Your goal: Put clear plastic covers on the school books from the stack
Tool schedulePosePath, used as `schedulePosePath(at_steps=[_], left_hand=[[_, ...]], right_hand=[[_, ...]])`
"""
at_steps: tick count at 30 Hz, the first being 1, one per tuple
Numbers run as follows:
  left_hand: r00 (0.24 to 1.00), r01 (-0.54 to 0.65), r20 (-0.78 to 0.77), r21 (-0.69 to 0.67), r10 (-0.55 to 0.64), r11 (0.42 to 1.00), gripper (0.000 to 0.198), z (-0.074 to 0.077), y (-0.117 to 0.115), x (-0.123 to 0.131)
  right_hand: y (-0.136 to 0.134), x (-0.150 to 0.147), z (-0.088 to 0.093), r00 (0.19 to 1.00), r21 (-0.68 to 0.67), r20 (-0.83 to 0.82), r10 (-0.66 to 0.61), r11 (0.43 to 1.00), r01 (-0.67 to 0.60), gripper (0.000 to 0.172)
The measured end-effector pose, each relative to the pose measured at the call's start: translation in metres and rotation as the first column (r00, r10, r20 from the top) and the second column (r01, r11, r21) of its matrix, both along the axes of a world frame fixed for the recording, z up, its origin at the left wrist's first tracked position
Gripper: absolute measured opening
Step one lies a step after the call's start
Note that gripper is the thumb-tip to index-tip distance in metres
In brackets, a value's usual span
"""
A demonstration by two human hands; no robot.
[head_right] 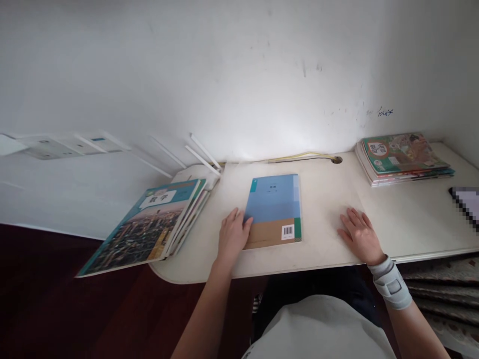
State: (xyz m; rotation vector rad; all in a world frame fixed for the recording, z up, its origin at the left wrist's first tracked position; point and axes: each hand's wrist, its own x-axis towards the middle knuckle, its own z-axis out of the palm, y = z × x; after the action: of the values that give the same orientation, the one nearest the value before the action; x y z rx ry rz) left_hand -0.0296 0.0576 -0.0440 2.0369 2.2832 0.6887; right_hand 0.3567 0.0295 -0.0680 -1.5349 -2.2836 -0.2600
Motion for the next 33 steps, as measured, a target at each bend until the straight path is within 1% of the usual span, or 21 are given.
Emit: schedulePosePath(at_steps=[2, 4, 7, 9, 10, 11, 13, 14, 15, 16, 17, 18, 19, 20, 21, 22, 24, 26, 27, 31, 33], left_hand=[[0.998, 0.012, -0.061, 0.000, -0.012, 1.000, 0.044, -0.003, -0.003, 0.003], [0.999, 0.014, -0.051, 0.005, -0.014, 1.000, 0.045, -0.005, -0.004, 0.005], [0.998, 0.006, 0.056, 0.028, -0.007, 1.000, 0.047, -0.001, -0.002, 0.005], [0.982, -0.007, 0.189, 0.021, 0.003, 1.000, 0.049, 0.010, -0.006, 0.005], [0.960, 0.004, 0.278, 0.003, -0.004, 1.000, 0.051, 0.017, -0.010, 0.006], [0.926, 0.041, 0.377, -0.015, -0.032, 0.999, 0.053, 0.026, -0.015, 0.009], [0.814, 0.183, 0.563, -0.015, -0.142, 0.983, 0.056, 0.041, -0.028, 0.019], [0.753, 0.267, 0.621, 0.015, -0.218, 0.964, 0.058, 0.047, -0.035, 0.028], [0.713, 0.335, 0.639, 0.052, -0.289, 0.941, 0.062, 0.051, -0.040, 0.040], [0.707, 0.381, 0.617, 0.080, -0.345, 0.921, 0.069, 0.052, -0.043, 0.053], [0.734, 0.413, 0.556, 0.093, -0.391, 0.906, 0.079, 0.051, -0.044, 0.068], [0.786, 0.407, 0.469, 0.101, -0.404, 0.908, 0.084, 0.048, -0.042, 0.084], [0.831, 0.391, 0.381, 0.120, -0.406, 0.913, 0.082, 0.044, -0.039, 0.101], [0.863, 0.393, 0.292, 0.125, -0.412, 0.911, 0.074, 0.039, -0.034, 0.117], [0.881, 0.415, 0.203, 0.106, -0.428, 0.904, 0.066, 0.034, -0.028, 0.132], [0.879, 0.458, 0.109, 0.077, -0.464, 0.886, 0.061, 0.031, -0.022, 0.146], [0.830, 0.555, -0.069, 0.007, -0.554, 0.832, 0.055, 0.029, -0.011, 0.167], [0.759, 0.624, -0.206, -0.042, -0.618, 0.781, 0.046, 0.031, -0.005, 0.181], [0.733, 0.641, -0.252, -0.057, -0.632, 0.766, 0.042, 0.033, -0.003, 0.184], [0.688, 0.661, -0.325, -0.085, -0.648, 0.745, 0.034, 0.038, -0.002, 0.186], [0.649, 0.696, -0.339, -0.096, -0.681, 0.711, 0.033, 0.037, -0.002, 0.186]], right_hand=[[0.000, 0.000, 0.000, 1.000, -0.002, 0.004, 0.001, 1.000, -0.001, 0.039], [0.000, 0.001, 0.000, 1.000, -0.005, 0.007, 0.002, 1.000, -0.002, 0.039], [0.000, 0.000, 0.000, 1.000, -0.005, 0.007, -0.003, 1.000, 0.003, 0.039], [0.000, 0.000, 0.001, 1.000, -0.005, 0.005, -0.003, 1.000, 0.004, 0.040], [0.000, 0.000, 0.001, 1.000, -0.007, 0.003, -0.002, 1.000, 0.002, 0.040], [-0.001, 0.000, 0.001, 1.000, -0.012, 0.001, -0.001, 1.000, 0.001, 0.040], [-0.001, 0.000, 0.002, 1.000, -0.025, -0.009, -0.001, 1.000, 0.001, 0.040], [-0.001, 0.000, 0.002, 1.000, -0.032, -0.016, -0.001, 1.000, 0.001, 0.040], [-0.001, 0.000, 0.003, 1.000, -0.040, -0.023, -0.002, 0.999, 0.001, 0.040], [-0.001, 0.000, 0.003, 1.000, -0.049, -0.029, -0.002, 0.999, 0.000, 0.040], [-0.001, 0.000, 0.003, 0.999, -0.059, -0.035, -0.001, 0.998, -0.001, 0.040], [-0.001, 0.000, 0.004, 0.999, -0.066, -0.041, -0.004, 0.998, 0.002, 0.040], [0.000, 0.000, 0.003, 0.999, -0.069, -0.049, -0.015, 0.998, 0.012, 0.041], [0.001, 0.000, 0.003, 0.998, -0.066, -0.060, -0.035, 0.997, 0.030, 0.043], [0.001, 0.000, 0.002, 0.995, -0.057, -0.075, -0.060, 0.997, 0.056, 0.045], [0.002, 0.001, 0.001, 0.992, -0.044, -0.090, -0.085, 0.996, 0.082, 0.047], [0.004, 0.001, -0.001, 0.987, -0.025, -0.111, -0.119, 0.993, 0.116, 0.050], [0.005, 0.001, -0.002, 0.985, -0.026, -0.117, -0.125, 0.992, 0.123, 0.049], [0.005, 0.001, -0.002, 0.985, -0.032, -0.118, -0.128, 0.992, 0.125, 0.047], [0.005, 0.000, 0.001, 0.977, -0.059, -0.147, -0.151, 0.988, 0.144, 0.040], [0.006, -0.001, 0.003, 0.973, -0.075, -0.172, -0.156, 0.987, 0.145, 0.040]])
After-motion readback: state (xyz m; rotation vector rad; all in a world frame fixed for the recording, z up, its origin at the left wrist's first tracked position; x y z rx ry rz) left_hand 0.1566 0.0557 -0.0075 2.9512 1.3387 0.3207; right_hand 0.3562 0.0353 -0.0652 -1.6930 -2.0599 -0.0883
